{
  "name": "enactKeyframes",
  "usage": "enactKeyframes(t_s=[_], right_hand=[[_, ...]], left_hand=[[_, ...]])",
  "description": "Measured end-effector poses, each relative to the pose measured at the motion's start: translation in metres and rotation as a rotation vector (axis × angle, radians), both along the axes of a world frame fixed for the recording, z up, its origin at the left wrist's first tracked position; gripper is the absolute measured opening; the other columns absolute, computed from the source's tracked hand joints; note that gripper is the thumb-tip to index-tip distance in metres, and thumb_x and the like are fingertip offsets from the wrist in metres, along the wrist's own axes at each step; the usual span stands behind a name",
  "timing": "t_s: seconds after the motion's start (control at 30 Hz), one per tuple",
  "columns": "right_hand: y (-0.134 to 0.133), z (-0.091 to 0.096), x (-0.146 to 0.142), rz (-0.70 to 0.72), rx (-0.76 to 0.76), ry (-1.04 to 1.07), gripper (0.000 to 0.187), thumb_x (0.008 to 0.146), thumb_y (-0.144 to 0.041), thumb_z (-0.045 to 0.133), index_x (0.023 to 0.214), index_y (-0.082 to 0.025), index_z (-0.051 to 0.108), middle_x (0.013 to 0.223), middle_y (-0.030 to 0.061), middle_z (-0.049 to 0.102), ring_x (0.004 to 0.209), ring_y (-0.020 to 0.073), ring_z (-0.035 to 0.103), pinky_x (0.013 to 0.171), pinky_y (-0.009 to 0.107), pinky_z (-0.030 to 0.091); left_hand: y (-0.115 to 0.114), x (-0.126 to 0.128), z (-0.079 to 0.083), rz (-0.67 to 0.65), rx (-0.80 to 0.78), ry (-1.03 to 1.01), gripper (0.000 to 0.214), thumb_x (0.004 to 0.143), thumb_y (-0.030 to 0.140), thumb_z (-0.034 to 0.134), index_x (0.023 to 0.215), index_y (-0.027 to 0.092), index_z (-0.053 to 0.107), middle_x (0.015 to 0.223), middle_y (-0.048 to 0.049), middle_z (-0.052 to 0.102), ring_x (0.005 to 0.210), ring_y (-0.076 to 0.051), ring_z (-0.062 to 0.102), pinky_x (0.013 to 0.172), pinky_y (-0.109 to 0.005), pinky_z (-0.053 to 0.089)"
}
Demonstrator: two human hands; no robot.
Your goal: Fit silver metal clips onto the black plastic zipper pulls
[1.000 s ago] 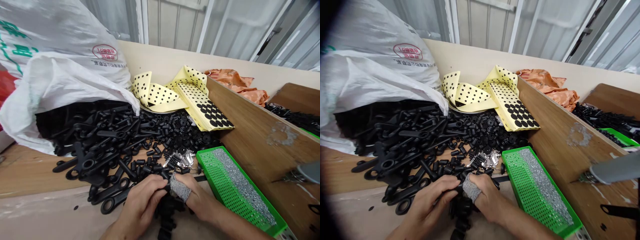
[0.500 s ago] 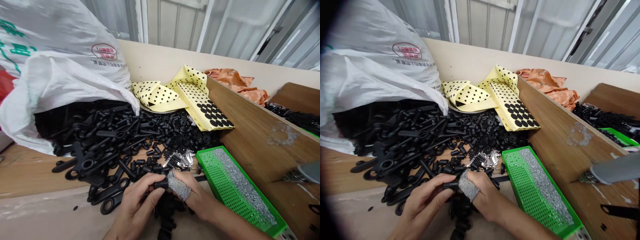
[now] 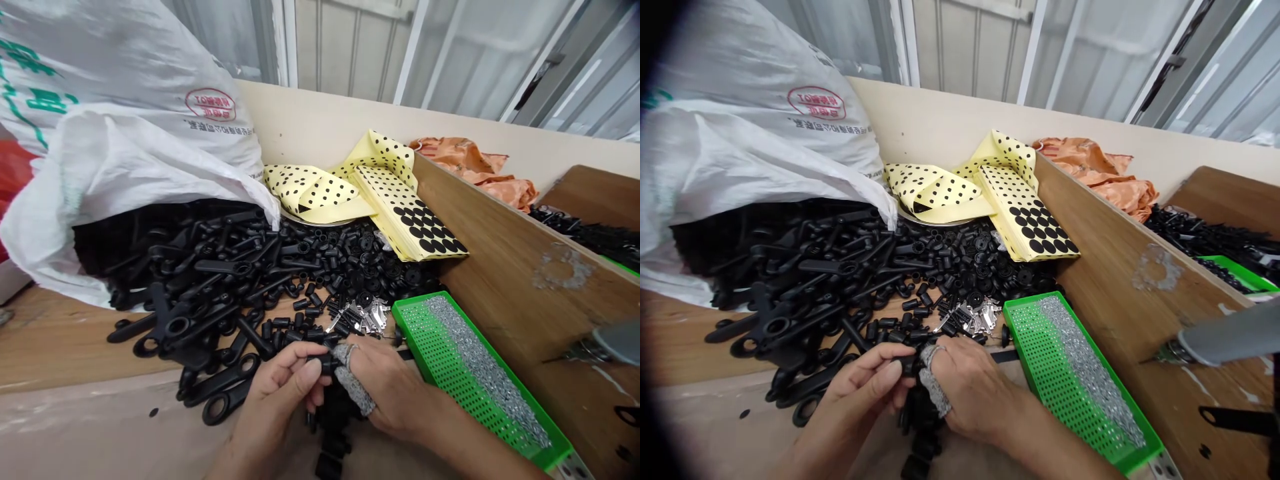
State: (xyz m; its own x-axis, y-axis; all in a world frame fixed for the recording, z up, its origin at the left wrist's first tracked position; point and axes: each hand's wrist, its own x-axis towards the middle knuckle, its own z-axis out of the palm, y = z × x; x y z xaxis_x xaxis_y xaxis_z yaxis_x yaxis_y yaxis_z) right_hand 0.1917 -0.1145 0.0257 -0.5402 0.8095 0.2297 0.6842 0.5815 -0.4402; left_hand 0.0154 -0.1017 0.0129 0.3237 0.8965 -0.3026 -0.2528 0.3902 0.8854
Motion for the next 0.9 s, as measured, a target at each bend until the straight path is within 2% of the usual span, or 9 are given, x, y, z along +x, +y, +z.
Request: enactKeyframes(t_s=[0.17, 0.33, 0.47, 0.57, 0.63, 0.7, 0.8, 0.9], right_hand=[[0.001, -0.005, 0.001, 0.021, 0.012, -0.004, 0.005, 0.074, -0.017, 0.041, 0.075, -0.017, 0.046, 0.078, 0.0074, 0.054, 0.070, 0.0193, 0.049, 0.065, 0.032, 0.038], [-0.001, -0.002, 0.000, 0.036, -0.177, 0.130, 0.008, 0.078, -0.018, 0.036, 0.073, -0.019, 0.043, 0.071, 0.0040, 0.053, 0.065, 0.0168, 0.049, 0.061, 0.027, 0.037], [-0.003, 0.002, -0.002, 0.033, -0.327, 0.270, 0.018, 0.086, -0.025, 0.031, 0.070, -0.020, 0.037, 0.070, 0.0012, 0.051, 0.061, 0.0137, 0.046, 0.058, 0.024, 0.035], [-0.004, 0.001, -0.002, 0.018, -0.344, 0.299, 0.019, 0.087, -0.026, 0.031, 0.069, -0.020, 0.033, 0.068, -0.0002, 0.048, 0.060, 0.0128, 0.043, 0.057, 0.023, 0.034], [-0.004, -0.002, -0.001, 0.020, -0.319, 0.273, 0.016, 0.085, -0.023, 0.034, 0.069, -0.020, 0.033, 0.068, 0.0003, 0.048, 0.060, 0.0133, 0.043, 0.057, 0.024, 0.033], [-0.004, -0.005, -0.002, 0.024, -0.291, 0.248, 0.012, 0.082, -0.021, 0.035, 0.070, -0.020, 0.033, 0.068, 0.0012, 0.048, 0.060, 0.0141, 0.043, 0.057, 0.025, 0.032], [-0.004, -0.006, -0.003, 0.020, -0.268, 0.238, 0.008, 0.079, -0.022, 0.038, 0.071, -0.020, 0.035, 0.070, 0.0024, 0.050, 0.061, 0.0148, 0.043, 0.058, 0.026, 0.032], [-0.003, -0.002, -0.003, 0.017, -0.312, 0.255, 0.012, 0.080, -0.024, 0.037, 0.070, -0.020, 0.035, 0.069, 0.0016, 0.049, 0.061, 0.0145, 0.043, 0.058, 0.025, 0.032]], left_hand=[[0.000, -0.001, -0.005, -0.035, 0.066, 0.019, 0.028, 0.070, 0.038, 0.068, 0.088, 0.016, 0.065, 0.051, 0.0032, 0.058, 0.052, -0.010, 0.052, 0.052, -0.018, 0.040], [0.001, -0.003, -0.008, -0.082, 0.239, 0.136, 0.022, 0.075, 0.035, 0.062, 0.089, 0.018, 0.064, 0.053, 0.0036, 0.058, 0.052, -0.010, 0.053, 0.051, -0.018, 0.043], [0.000, -0.007, -0.009, -0.098, 0.516, 0.366, 0.016, 0.081, 0.027, 0.055, 0.093, 0.021, 0.063, 0.066, 0.0015, 0.064, 0.060, -0.013, 0.059, 0.055, -0.019, 0.046], [-0.001, -0.010, -0.010, -0.085, 0.812, 0.493, 0.019, 0.082, 0.017, 0.053, 0.097, 0.025, 0.060, 0.085, 0.0008, 0.067, 0.076, -0.015, 0.063, 0.066, -0.019, 0.047], [-0.002, -0.010, -0.010, -0.072, 0.927, 0.516, 0.022, 0.082, 0.014, 0.052, 0.099, 0.027, 0.059, 0.091, 0.0015, 0.066, 0.082, -0.014, 0.062, 0.071, -0.019, 0.047], [-0.003, -0.010, -0.011, -0.073, 0.927, 0.546, 0.020, 0.083, 0.015, 0.051, 0.098, 0.026, 0.058, 0.088, 0.0017, 0.067, 0.078, -0.014, 0.063, 0.068, -0.018, 0.047], [-0.002, -0.008, -0.014, -0.088, 0.817, 0.576, 0.014, 0.085, 0.023, 0.049, 0.095, 0.023, 0.059, 0.069, 0.0026, 0.066, 0.059, -0.013, 0.061, 0.053, -0.018, 0.046], [0.000, -0.007, -0.017, -0.101, 0.785, 0.570, 0.014, 0.085, 0.025, 0.048, 0.094, 0.022, 0.059, 0.063, 0.0032, 0.064, 0.053, -0.013, 0.059, 0.048, -0.018, 0.046]])
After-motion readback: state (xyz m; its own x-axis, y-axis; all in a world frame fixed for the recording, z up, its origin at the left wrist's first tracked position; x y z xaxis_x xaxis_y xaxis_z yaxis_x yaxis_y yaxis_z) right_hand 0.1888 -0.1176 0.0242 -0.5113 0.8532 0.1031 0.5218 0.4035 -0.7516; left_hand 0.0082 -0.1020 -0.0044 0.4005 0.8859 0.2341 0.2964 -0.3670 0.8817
